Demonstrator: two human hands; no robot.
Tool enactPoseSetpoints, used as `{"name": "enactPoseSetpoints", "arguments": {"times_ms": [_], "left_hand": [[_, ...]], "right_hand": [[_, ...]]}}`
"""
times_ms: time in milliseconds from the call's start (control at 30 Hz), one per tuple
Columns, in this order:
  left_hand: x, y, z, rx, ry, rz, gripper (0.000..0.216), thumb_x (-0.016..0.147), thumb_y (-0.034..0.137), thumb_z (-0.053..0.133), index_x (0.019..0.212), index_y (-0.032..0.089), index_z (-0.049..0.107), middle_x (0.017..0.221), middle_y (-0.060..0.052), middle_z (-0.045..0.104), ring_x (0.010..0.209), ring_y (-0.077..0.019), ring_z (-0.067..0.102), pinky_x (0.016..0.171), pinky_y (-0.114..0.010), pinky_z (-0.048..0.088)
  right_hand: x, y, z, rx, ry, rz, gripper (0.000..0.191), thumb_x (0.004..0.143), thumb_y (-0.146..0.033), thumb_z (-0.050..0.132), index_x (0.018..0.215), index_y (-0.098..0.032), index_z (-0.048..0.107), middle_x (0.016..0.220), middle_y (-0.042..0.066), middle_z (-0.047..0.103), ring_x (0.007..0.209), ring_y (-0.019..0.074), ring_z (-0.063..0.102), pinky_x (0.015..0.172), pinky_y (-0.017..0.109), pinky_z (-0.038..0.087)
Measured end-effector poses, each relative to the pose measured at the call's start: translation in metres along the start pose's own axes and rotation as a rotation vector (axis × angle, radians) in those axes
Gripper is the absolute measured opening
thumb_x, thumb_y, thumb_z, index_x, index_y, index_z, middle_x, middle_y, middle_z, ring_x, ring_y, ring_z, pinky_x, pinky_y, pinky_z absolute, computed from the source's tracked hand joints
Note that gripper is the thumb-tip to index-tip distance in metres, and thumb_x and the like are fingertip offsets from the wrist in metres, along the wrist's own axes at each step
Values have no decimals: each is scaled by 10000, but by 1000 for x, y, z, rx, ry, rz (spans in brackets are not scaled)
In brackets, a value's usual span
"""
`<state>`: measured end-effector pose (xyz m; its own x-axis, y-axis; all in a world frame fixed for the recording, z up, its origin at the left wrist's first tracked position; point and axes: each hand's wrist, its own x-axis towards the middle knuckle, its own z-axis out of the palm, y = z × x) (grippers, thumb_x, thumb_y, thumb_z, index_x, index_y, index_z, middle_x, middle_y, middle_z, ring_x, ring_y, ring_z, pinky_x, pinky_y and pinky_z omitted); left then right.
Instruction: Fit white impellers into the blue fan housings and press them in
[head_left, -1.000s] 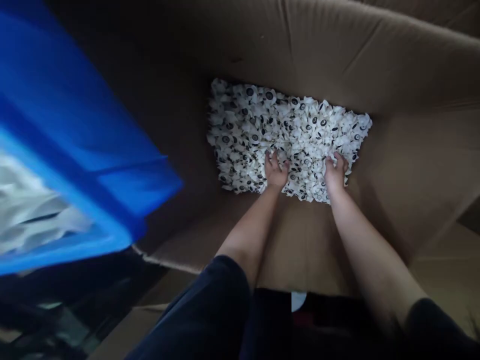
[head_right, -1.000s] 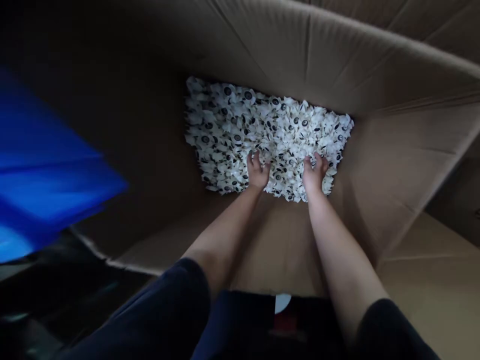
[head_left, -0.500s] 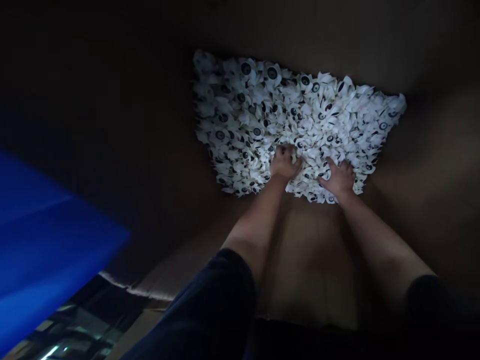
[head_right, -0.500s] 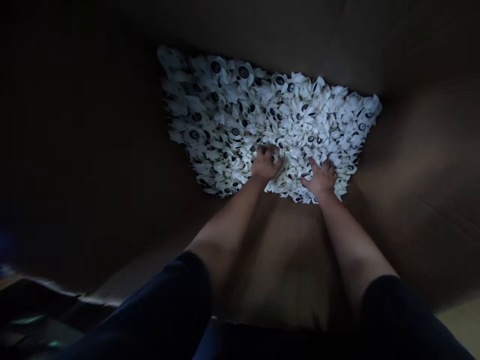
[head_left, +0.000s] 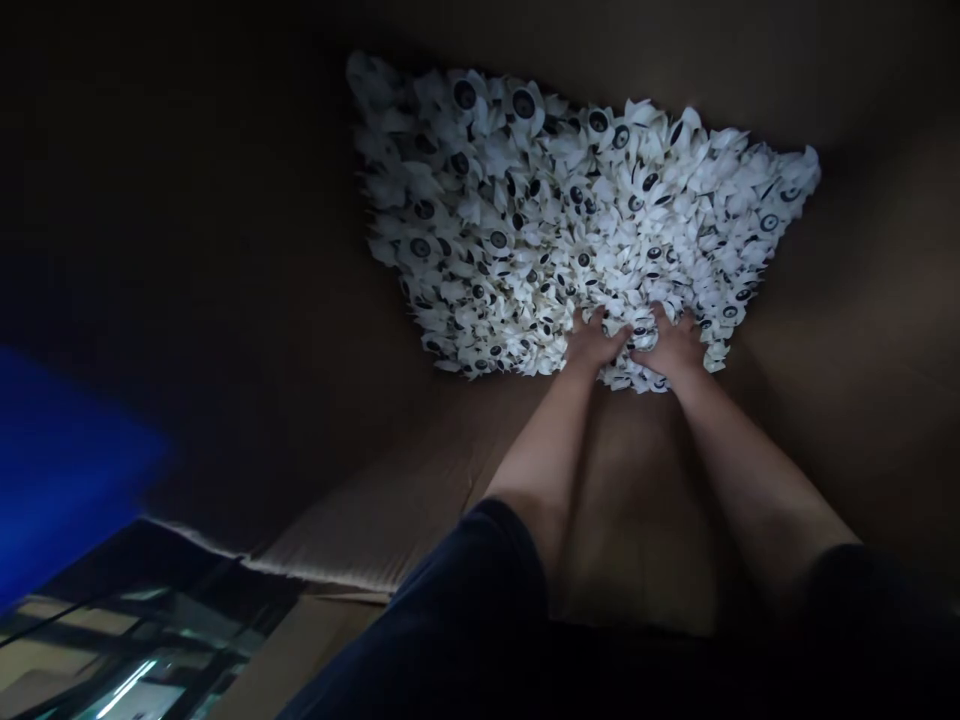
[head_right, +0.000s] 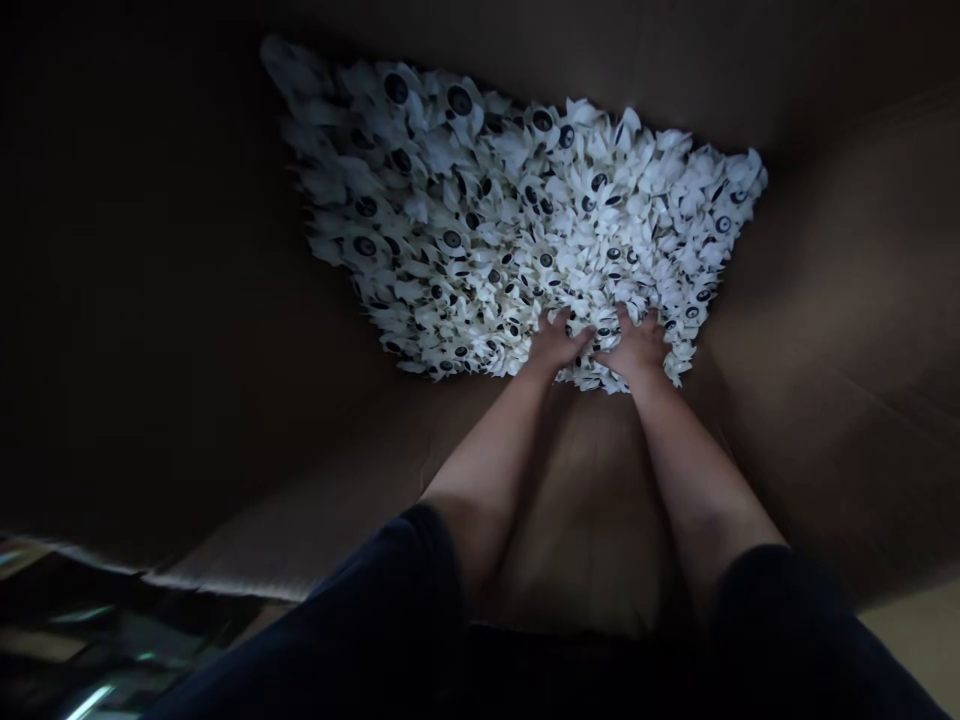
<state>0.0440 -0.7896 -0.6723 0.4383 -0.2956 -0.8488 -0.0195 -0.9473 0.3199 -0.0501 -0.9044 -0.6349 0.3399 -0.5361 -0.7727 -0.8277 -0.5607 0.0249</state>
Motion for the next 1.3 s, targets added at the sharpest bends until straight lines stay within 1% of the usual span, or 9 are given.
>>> {"name": "enactPoseSetpoints", "arguments": {"times_ms": [133,300,433,533,600,767,933,1100,1300], "left_hand": [[0,-9,-1,-99,-96,-29,852,850,674,544,1537,206,353,1549,-168,436,1419,-359,427,1153,-428,340],[5,-20,-7,-271,-199,-34,811,866,640,557,1542,248,338,1599,-95,369,1482,-300,334,1158,-398,345],[2,-26,-6,-430,-319,-100,806,866,662,526,1545,282,316,1605,-100,360,1401,-367,443,947,-461,538],[-1,-27,-1,-540,-391,-135,791,875,731,427,1532,301,326,1605,-95,363,1374,-380,466,834,-451,588],[-2,-29,3,-601,-423,-147,763,880,744,394,1517,327,339,1574,-80,417,1356,-359,490,826,-441,596],[-2,-36,12,-704,-541,-227,688,909,726,310,1389,276,513,1312,-120,655,1170,-333,639,785,-462,614],[-8,-39,26,-891,-603,-273,565,928,651,391,1379,327,494,1232,-73,704,1128,-299,667,813,-479,610],[-19,-31,23,-943,-592,-255,474,929,542,466,1316,284,558,1272,-68,692,1176,-282,648,857,-417,604],[-57,0,-10,-988,-596,-134,439,926,459,512,1333,298,539,1288,-51,684,1190,-286,639,857,-438,605]], "right_hand": [[2,3,-2,82,-72,4,1102,651,-597,832,1555,-355,249,1544,183,163,1301,416,472,1058,497,431],[8,5,-4,171,-108,21,1154,559,-577,892,1534,-300,338,1552,182,155,1377,440,385,1136,496,366],[3,5,8,262,-160,-8,1137,567,-558,890,1530,-299,344,1497,168,289,1365,370,429,1143,444,371],[-1,6,19,324,-149,-8,1139,602,-537,874,1547,-252,305,1564,184,140,1432,334,346,1188,385,314],[-1,8,23,356,-134,-19,1142,611,-512,875,1552,-223,295,1575,192,112,1457,325,303,1206,376,285],[2,10,31,415,-153,-101,1032,615,-493,869,1496,-220,407,1486,163,337,1404,295,388,1184,388,333],[-1,5,34,420,-140,-137,1088,576,-439,900,1514,-245,385,1503,140,310,1441,290,327,1211,367,285],[-18,-2,22,405,-135,-167,992,634,-378,870,1503,-239,412,1460,129,352,1435,275,335,1205,347,289],[-63,1,-26,395,4,-199,934,698,-401,813,1515,-256,384,1439,121,321,1409,270,357,1191,359,314]]}}
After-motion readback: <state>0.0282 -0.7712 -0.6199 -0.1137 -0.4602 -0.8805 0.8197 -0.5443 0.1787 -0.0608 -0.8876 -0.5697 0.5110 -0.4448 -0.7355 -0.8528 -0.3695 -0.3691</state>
